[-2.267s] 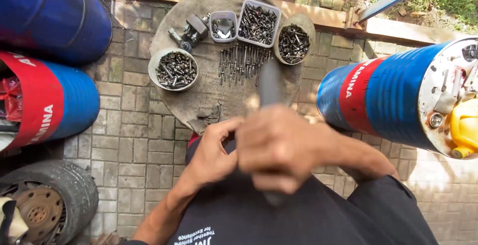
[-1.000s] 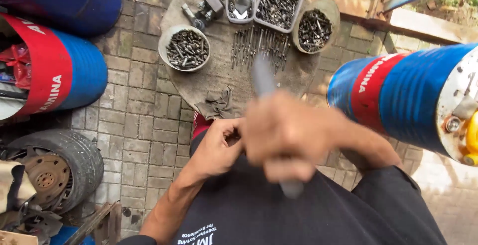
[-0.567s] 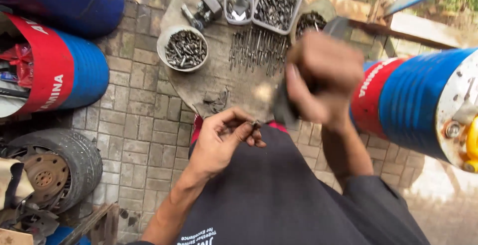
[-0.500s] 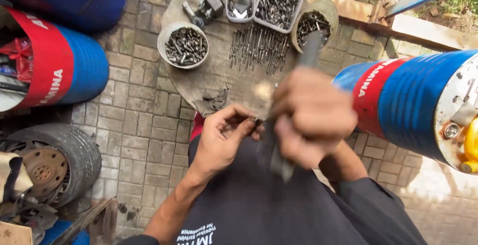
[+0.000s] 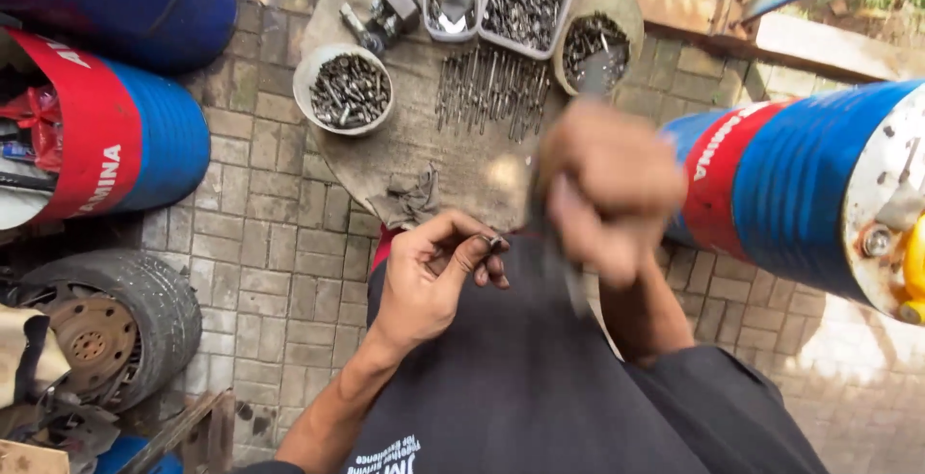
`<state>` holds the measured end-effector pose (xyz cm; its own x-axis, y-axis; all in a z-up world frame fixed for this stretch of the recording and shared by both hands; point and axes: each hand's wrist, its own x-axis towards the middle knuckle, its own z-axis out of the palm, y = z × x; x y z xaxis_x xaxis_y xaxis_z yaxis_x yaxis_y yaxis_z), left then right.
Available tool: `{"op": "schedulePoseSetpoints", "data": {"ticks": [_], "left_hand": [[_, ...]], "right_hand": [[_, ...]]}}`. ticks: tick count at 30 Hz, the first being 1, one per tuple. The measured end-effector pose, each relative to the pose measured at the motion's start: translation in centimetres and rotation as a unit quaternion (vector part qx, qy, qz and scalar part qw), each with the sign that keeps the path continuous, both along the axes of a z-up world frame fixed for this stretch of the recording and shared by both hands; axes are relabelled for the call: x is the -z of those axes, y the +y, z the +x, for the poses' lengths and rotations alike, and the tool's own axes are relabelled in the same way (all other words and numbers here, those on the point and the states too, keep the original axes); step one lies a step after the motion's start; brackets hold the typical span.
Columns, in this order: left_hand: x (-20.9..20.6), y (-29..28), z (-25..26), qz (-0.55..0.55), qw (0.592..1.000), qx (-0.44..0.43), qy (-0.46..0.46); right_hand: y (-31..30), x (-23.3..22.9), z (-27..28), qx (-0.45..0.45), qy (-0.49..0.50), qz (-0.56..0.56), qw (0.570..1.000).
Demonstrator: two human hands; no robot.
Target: The person cleans small metal fasteners one by one using a wire brush and a cloth. They pick up each fastener, scrub it, wipe it, and place it into a container. The process is repeated for multiple fasteners from several containers on a cloth-covered table.
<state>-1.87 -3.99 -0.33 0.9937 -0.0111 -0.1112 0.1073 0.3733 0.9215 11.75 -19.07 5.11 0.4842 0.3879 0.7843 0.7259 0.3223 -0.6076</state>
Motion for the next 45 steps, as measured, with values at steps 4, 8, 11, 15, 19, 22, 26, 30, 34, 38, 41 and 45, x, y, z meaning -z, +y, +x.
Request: {"op": "schedulePoseSetpoints", "data": {"ticks": [4, 8, 11, 15, 19, 22, 26, 30, 34, 38, 41, 45], "left_hand": [[1.7, 1.1, 0.3, 0.052, 0.998, 0.027, 0.009], [4.6, 3.4, 0.8, 0.104, 0.994, 0.023, 0.035], [12.2, 6.0, 1.5, 0.238, 0.969, -0.032, 0.064], [24.4, 7.4, 1.3, 0.476, 0.872, -0.074, 0.087], [30.4, 7.0, 0.7, 0.62, 0.782, -0.03, 0.057], [31.7, 6.4, 0.7, 0.644, 0.763, -0.011, 0.054], [34.7, 7.3, 0.9, 0.654, 0.756, 0.0, 0.026], [33.6, 7.3, 1.8, 0.652, 0.757, 0.054, -0.014], [32.2, 6.3, 2.0, 0.642, 0.761, 0.086, -0.03], [30.6, 6.6, 2.7, 0.521, 0.85, 0.074, 0.032], [29.1, 7.5, 3.1, 0.417, 0.902, 0.031, 0.104], [28.0, 8.6, 3.7, 0.193, 0.954, 0.015, 0.23]], "right_hand": [[1.3, 3.1, -0.6, -0.047, 0.024, -0.044, 0.998], [-1.6, 14.3, 3.7, 0.206, 0.104, -0.26, 0.938], [-2.3, 22.3, 2.4, 0.221, 0.218, -0.349, 0.884], [-2.8, 31.3, -0.1, 0.276, 0.401, -0.511, 0.708], [-2.5, 32.2, -2.4, 0.271, 0.411, -0.527, 0.692], [-2.3, 32.6, -3.4, 0.273, 0.4, -0.531, 0.695], [-1.3, 37.3, -5.0, 0.297, 0.385, -0.519, 0.703], [0.6, 35.7, -6.3, 0.334, 0.33, -0.499, 0.729], [1.3, 35.4, -7.3, 0.357, 0.267, -0.5, 0.743], [1.4, 35.9, -7.5, 0.387, 0.261, -0.462, 0.754], [1.4, 34.5, -7.6, 0.412, 0.247, -0.429, 0.765], [1.9, 34.9, -7.5, 0.327, 0.319, -0.341, 0.821]]}}
